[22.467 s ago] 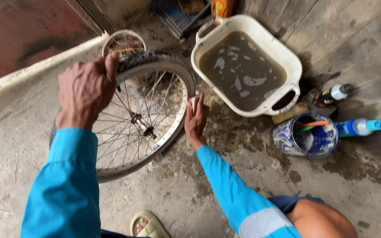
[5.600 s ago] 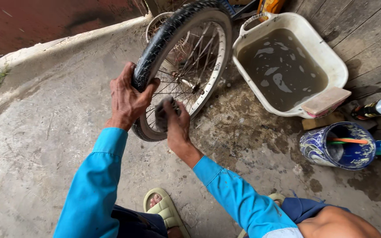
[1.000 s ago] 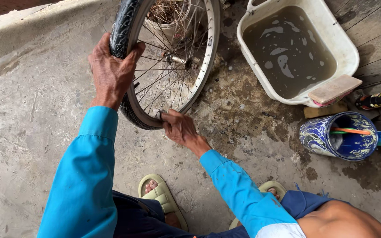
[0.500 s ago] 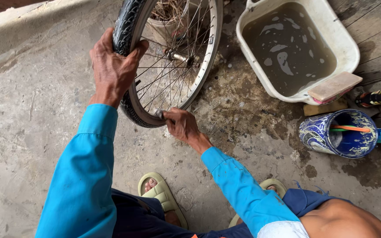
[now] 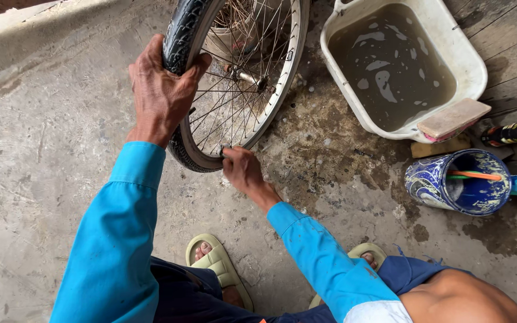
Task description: The person scrubs a bicycle wheel with a sponge and a brush, rotating the wheel to clean the tire, rim, and spokes, then rinses the wheel in a basin of soapy water.
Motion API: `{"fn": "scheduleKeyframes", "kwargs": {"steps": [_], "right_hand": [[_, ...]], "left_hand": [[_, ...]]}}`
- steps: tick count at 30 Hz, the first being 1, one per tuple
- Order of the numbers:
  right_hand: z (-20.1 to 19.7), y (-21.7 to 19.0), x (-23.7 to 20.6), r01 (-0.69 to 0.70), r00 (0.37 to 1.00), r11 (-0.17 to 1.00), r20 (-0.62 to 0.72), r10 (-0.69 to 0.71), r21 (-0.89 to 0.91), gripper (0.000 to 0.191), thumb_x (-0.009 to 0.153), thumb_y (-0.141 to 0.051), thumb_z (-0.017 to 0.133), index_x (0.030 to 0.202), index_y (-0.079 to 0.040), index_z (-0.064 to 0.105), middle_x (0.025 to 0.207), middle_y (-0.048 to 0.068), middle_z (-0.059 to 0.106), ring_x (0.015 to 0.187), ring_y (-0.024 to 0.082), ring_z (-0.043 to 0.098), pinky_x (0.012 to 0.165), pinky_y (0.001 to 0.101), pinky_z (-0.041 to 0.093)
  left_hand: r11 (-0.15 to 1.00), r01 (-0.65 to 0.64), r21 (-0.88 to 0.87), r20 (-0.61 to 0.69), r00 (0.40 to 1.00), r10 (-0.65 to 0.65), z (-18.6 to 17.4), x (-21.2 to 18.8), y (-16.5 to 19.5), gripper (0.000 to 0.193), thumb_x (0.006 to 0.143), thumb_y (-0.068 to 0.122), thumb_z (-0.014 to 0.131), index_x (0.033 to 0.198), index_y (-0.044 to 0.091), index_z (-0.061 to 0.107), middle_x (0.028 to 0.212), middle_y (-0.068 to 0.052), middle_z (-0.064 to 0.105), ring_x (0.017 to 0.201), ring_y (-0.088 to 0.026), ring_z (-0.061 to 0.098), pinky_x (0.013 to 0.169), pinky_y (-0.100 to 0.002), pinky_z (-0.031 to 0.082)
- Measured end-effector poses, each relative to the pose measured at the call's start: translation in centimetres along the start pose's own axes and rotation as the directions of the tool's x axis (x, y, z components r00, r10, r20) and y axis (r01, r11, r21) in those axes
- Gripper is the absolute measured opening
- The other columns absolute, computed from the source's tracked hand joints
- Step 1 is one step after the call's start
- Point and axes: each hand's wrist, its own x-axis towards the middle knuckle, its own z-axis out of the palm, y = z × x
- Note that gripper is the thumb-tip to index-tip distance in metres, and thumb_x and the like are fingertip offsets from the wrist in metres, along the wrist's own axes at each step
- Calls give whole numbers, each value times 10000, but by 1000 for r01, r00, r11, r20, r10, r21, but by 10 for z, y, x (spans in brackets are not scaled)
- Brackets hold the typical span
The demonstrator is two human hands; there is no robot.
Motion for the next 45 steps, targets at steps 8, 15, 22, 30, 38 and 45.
{"fn": "scheduleKeyframes", "kwargs": {"steps": [8, 15, 22, 30, 38, 45], "right_hand": [[-9, 5, -6, -516, 845, 418, 365, 390, 748, 264, 926, -81, 657, 1133, 64, 735, 715, 104, 614, 592, 223, 546, 499, 384, 441], [-16, 8, -23, 108, 988, 994, -109, -108, -3, 281, 929, -100, 644, 1172, -79, 784, 763, 88, 631, 620, 210, 571, 552, 404, 494], [-11, 18, -18, 212, 957, 977, -199, -211, -14, 224, 996, -142, 595, 1168, -48, 702, 954, 103, 689, 764, 156, 642, 671, 335, 582], [-13, 14, 15, -378, 924, 847, 216, 317, 373, 191, 993, -127, 627, 937, 55, 607, 709, 160, 452, 606, 213, 471, 500, 348, 399], [-5, 18, -10, 202, 970, 946, -183, -159, 252, 227, 1004, -86, 566, 1158, -21, 719, 1201, 196, 711, 1119, 246, 685, 919, 404, 618], [-30, 12, -21, -222, 969, 975, -106, 222, 13, 267, 959, -108, 561, 1139, -72, 756, 881, 110, 717, 599, 217, 619, 477, 392, 514]], "left_hand": [[1000, -25, 18, 9, 1000, 25, 0, 3, -6, 366, 943, 355, 865, 1041, 47, 693, 922, -88, 748, 806, -221, 704, 799, -417, 558], [1000, -13, 25, 7, 1000, 13, -3, 1, -15, 346, 946, 342, 873, 1045, 54, 709, 934, -79, 759, 824, -220, 717, 826, -419, 562], [1000, 18, 18, 0, 1000, -18, -1, 1, -12, 379, 935, 365, 874, 1047, 54, 687, 942, -82, 755, 823, -202, 737, 790, -399, 589], [999, 0, -49, 48, 999, 2, 5, -2, 6, 397, 945, 375, 850, 1070, 53, 655, 961, -92, 764, 788, -212, 765, 731, -367, 616], [997, -73, 15, 13, 997, 73, 14, 1, 5, 410, 958, 358, 869, 1051, 37, 631, 964, -130, 768, 798, -247, 770, 743, -397, 608], [989, -59, 132, 24, 998, 56, 5, -1, -3, 387, 960, 374, 870, 1027, 48, 671, 926, -144, 756, 831, -318, 697, 866, -513, 526]]}}
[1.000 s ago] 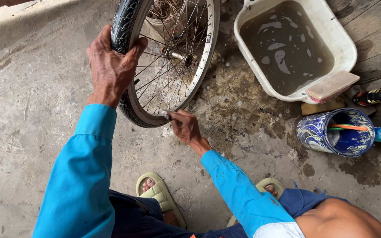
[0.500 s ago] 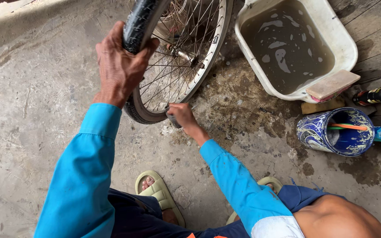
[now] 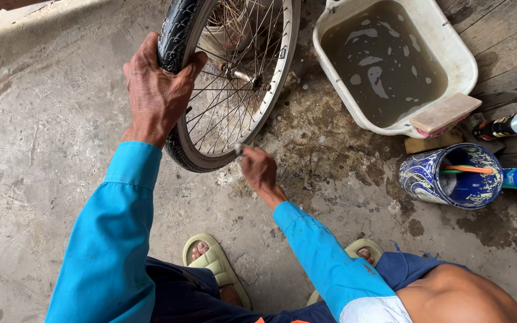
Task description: The person scrubs a bicycle wheel with a sponge and a brush, rotating the wheel to clean the tire, rim, and spokes, then rinses the wheel in a basin of soapy water.
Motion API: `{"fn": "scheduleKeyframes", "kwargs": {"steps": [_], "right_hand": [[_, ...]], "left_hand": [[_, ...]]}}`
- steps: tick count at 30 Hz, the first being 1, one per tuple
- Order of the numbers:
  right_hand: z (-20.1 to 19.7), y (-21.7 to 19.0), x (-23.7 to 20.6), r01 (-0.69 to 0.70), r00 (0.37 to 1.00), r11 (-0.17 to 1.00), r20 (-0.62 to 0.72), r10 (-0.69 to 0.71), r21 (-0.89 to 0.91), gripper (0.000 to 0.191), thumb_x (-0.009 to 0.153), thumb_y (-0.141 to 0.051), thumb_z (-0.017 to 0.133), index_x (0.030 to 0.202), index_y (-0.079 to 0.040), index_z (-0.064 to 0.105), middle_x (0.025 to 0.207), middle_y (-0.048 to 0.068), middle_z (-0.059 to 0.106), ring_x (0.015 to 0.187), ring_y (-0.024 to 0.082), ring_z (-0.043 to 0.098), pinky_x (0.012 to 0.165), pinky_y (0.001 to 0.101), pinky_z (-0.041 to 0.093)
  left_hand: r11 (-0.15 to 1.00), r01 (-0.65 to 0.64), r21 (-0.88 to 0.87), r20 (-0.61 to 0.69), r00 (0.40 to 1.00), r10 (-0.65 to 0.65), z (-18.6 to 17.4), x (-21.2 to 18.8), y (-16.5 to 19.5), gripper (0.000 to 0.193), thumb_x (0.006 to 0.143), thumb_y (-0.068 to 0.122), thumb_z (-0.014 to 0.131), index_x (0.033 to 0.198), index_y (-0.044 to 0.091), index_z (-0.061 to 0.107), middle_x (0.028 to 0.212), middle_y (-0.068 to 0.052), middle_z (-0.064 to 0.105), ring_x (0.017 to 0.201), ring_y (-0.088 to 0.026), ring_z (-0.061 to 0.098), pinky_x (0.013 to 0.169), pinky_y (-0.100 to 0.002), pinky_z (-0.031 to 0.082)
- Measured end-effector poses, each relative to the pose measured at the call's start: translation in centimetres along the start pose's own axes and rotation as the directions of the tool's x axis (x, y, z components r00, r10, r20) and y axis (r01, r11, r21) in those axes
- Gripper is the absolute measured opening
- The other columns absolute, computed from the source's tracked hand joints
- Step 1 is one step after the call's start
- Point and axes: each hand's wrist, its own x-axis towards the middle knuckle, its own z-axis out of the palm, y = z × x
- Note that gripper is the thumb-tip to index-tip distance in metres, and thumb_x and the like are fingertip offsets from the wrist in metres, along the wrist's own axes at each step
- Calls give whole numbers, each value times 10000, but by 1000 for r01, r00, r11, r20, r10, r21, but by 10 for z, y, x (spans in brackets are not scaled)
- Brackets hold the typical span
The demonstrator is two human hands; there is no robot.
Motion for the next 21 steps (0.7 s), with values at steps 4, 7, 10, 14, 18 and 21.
{"fn": "scheduleKeyframes", "kwargs": {"steps": [4, 7, 10, 14, 18, 21], "right_hand": [[-1, -2, 7, 166, 981, 980, -115, -154, 107, 219, 989, -118, 600, 1125, -17, 740, 840, 139, 709, 691, 203, 667, 573, 372, 533], [10, 1, 15, 123, 990, 990, 75, -118, -63, 285, 1000, -91, 542, 1196, -27, 739, 834, 165, 680, 675, 259, 642, 528, 398, 520], [17, 6, 29, 248, 968, 962, 82, -239, -119, 277, 997, -109, 579, 1198, 5, 732, 889, 176, 687, 739, 253, 664, 603, 385, 549], [14, 11, 39, 256, 943, 921, 135, -304, 293, 362, 958, -119, 731, 1272, 61, 729, 1179, 157, 751, 988, 223, 694, 834, 396, 573], [9, 19, 22, -522, 852, 442, 471, 230, 729, 447, 868, -161, 649, 1270, 27, 703, 765, 131, 652, 586, 190, 588, 492, 370, 484], [2, 20, 14, -499, 863, 451, 377, 336, 740, 428, 846, -156, 647, 1211, 57, 715, 744, 144, 653, 565, 193, 594, 462, 373, 483]], "left_hand": [[990, 51, -132, 6, 999, -50, 2, 0, 5, 397, 943, 400, 832, 1063, 68, 652, 974, -115, 751, 843, -264, 736, 822, -454, 580], [1000, 5, -26, -12, 1000, -5, 5, 2, 10, 388, 950, 378, 864, 1049, 57, 670, 934, -132, 772, 795, -291, 734, 806, -463, 557], [998, -4, -57, -3, 1000, 4, 4, 1, 12, 393, 952, 373, 863, 1057, 50, 664, 926, -138, 773, 790, -283, 753, 782, -439, 572], [997, 20, -81, 10, 1000, -19, 2, 1, 14, 415, 934, 364, 872, 1020, 31, 640, 915, -155, 763, 787, -281, 758, 746, -429, 577], [991, -1, -133, 0, 1000, 1, 4, 6, 14, 404, 950, 362, 858, 1084, 41, 652, 966, -151, 766, 817, -238, 777, 747, -389, 614], [997, 13, -76, 19, 1000, -12, 2, 5, 13, 367, 946, 332, 866, 1036, 40, 663, 908, -156, 780, 785, -268, 750, 750, -429, 582]]}}
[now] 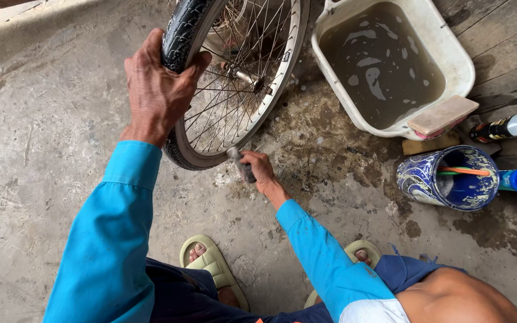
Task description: The person scrubs a bicycle wheel with a sponge and a brush, rotating the wheel to clean the tire, rim, and spokes, then rinses the wheel in a basin of soapy water.
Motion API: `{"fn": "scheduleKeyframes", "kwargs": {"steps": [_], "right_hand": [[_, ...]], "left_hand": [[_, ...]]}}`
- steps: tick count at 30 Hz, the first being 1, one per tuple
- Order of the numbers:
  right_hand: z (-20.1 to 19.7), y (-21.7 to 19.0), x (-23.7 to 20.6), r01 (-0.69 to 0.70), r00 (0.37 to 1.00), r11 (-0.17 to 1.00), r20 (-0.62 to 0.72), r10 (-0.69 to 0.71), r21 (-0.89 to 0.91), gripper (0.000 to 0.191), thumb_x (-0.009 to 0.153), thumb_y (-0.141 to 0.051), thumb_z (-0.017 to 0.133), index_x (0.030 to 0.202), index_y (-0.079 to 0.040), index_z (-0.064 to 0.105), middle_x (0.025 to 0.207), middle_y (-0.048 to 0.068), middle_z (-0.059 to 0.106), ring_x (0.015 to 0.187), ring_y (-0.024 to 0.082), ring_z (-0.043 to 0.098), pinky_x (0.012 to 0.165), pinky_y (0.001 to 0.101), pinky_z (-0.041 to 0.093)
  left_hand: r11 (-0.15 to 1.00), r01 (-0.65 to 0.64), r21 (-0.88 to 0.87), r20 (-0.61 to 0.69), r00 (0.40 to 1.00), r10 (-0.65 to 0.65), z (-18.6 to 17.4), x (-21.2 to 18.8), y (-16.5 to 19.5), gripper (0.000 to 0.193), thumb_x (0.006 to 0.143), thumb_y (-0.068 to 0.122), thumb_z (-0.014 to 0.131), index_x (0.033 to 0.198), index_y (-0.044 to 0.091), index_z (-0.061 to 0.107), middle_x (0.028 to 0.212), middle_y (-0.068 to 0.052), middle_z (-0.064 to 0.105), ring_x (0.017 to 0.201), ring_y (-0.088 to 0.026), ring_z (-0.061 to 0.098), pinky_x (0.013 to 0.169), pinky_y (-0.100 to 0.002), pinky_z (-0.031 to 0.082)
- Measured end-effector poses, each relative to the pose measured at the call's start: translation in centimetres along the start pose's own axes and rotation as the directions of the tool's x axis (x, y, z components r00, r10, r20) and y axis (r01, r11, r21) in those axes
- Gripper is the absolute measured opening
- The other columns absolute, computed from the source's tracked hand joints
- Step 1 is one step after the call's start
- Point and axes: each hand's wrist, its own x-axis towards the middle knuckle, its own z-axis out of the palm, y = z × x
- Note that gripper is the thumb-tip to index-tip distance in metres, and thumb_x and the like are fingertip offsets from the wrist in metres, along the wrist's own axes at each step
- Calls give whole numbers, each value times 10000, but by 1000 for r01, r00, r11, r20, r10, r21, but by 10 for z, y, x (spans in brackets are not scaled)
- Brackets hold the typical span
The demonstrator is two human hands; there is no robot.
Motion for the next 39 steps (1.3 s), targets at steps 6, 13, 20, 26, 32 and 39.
{"fn": "scheduleKeyframes", "kwargs": {"steps": [6, 13, 20, 26, 32, 39], "right_hand": [[1, -16, 13, 453, 859, 545, 182, -479, -705, 361, 970, -184, 607, 1259, 11, 698, 956, 128, 743, 755, 230, 686, 632, 411, 559], [8, 0, 34, 445, 843, 303, 280, -460, -843, 315, 1017, -175, 589, 1226, 31, 704, 1180, 224, 676, 955, 338, 685, 802, 477, 575], [-20, 6, 28, 172, 985, 930, 60, -161, -326, 336, 935, -151, 605, 1153, 57, 754, 977, 271, 726, 776, 346, 658, 708, 470, 517], [-16, -2, 22, 578, 724, 486, 138, -676, -656, 335, 972, -121, 568, 1252, 14, 692, 1053, 162, 731, 859, 213, 704, 725, 421, 585], [0, -18, 37, 173, 941, 183, 108, -320, -968, 363, 980, -87, 502, 1304, -15, 649, 957, 184, 642, 675, 337, 659, 513, 486, 556], [-18, -1, 54, 419, 873, 370, 256, -414, -829, 383, 978, -149, 622, 1316, 25, 672, 1072, 224, 664, 867, 333, 655, 711, 491, 582]], "left_hand": [[999, -32, -16, -38, 999, 32, 2, -3, 5, 403, 952, 341, 870, 1052, 32, 632, 950, -166, 778, 841, -267, 790, 757, -406, 605], [1000, -9, -4, -9, 1000, 9, 3, -2, 5, 413, 939, 354, 867, 1013, 29, 623, 908, -169, 767, 799, -298, 778, 735, -422, 585], [1000, -14, -10, -39, 999, 14, 7, 0, -5, 405, 952, 381, 848, 1059, 51, 640, 950, -148, 756, 793, -289, 758, 743, -423, 593], [999, 20, 32, -36, 999, -19, 3, -1, -7, 373, 961, 369, 851, 1040, 60, 657, 919, -124, 759, 778, -289, 725, 755, -437, 579], [1000, 6, 21, -62, 998, -5, 7, -1, 2, 391, 945, 361, 856, 1042, 44, 649, 932, -145, 769, 803, -286, 758, 746, -429, 588], [999, 40, -31, -24, 999, -41, 5, 0, 2, 399, 958, 391, 824, 1071, 59, 634, 941, -120, 760, 787, -255, 774, 735, -407, 610]]}}
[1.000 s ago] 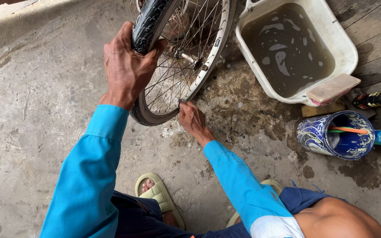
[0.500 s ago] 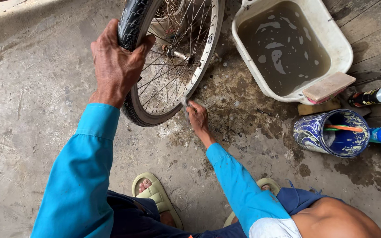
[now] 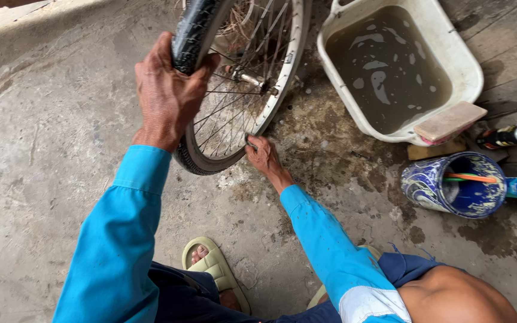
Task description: The person scrubs a bicycle wheel with a sponge and a brush, rotating the wheel to clean the tire, rim, and spokes, then rinses the wheel in a basin of soapy water.
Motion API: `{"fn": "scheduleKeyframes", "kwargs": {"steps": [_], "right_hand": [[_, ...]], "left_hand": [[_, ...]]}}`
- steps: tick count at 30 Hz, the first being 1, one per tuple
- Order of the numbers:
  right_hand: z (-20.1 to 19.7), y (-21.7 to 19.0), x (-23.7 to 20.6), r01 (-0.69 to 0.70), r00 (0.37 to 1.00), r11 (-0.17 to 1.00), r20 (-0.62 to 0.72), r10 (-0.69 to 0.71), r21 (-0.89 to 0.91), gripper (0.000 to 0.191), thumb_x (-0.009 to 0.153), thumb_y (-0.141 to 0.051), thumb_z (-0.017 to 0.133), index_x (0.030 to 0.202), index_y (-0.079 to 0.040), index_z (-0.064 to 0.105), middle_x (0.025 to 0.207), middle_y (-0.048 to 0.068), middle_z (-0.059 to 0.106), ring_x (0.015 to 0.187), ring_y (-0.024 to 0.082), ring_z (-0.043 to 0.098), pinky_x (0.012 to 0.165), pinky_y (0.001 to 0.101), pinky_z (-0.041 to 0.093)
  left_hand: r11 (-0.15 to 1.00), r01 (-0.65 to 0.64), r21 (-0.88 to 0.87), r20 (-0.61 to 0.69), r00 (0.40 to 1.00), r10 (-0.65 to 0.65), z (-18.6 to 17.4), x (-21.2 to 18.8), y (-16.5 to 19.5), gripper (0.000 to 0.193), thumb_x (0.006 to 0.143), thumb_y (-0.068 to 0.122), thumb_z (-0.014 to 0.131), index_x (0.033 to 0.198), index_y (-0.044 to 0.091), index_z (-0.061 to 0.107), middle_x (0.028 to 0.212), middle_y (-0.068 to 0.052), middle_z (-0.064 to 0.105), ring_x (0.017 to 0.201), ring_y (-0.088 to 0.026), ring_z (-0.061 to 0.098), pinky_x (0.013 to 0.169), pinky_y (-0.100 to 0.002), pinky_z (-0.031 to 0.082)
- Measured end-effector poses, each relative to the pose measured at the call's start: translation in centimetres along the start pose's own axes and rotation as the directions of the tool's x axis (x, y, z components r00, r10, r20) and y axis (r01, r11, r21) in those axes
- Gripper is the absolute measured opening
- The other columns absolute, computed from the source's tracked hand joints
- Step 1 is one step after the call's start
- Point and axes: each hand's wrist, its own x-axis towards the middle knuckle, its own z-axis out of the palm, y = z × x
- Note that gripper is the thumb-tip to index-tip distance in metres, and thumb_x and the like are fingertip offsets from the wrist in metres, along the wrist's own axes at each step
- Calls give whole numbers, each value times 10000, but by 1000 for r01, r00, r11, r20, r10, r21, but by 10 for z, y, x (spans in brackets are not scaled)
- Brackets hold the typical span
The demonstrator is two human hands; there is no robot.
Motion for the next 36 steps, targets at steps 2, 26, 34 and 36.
{"fn": "scheduleKeyframes", "kwargs": {"steps": [2, 26, 34, 36], "right_hand": [[0, 7, -1, 158, 986, 949, -94, -137, 272, 453, 1010, -180, 721, 1343, 111, 625, 1282, 280, 638, 1118, 364, 627, 881, 502, 581], [68, -38, -56, 135, 805, 896, -574, 149, 423, 429, 1053, -397, 644, 1208, 1, 596, 1016, 57, 659, 898, 189, 632, 774, 374, 518], [68, -41, -51, 70, 963, 982, -267, -21, 176, 282, 1037, -267, 567, 1170, -62, 707, 820, 66, 525, 649, 123, 488, 499, 316, 435], [66, -37, -48, 169, 961, 984, -212, -177, -54, 257, 1051, -204, 541, 1150, -34, 706, 822, 60, 481, 636, 133, 461, 471, 327, 421]], "left_hand": [[987, -53, 155, -39, 997, 60, 2, 4, 2, 390, 922, 379, 851, 1011, 56, 652, 878, -127, 757, 767, -314, 708, 688, -465, 556], [939, -304, 164, 78, 952, 295, -5, 3, 35, 479, 1033, 302, 820, 1283, 55, 495, 952, -214, 748, 843, -436, 733, 690, -507, 554], [946, -281, 163, 71, 959, 273, -5, 6, 27, 471, 1028, 297, 832, 1269, 57, 505, 994, -215, 761, 883, -438, 737, 719, -501, 567], [945, -299, 136, 76, 954, 291, -8, 6, 25, 455, 1038, 286, 829, 1262, 61, 503, 1031, -215, 761, 921, -437, 740, 750, -495, 580]]}}
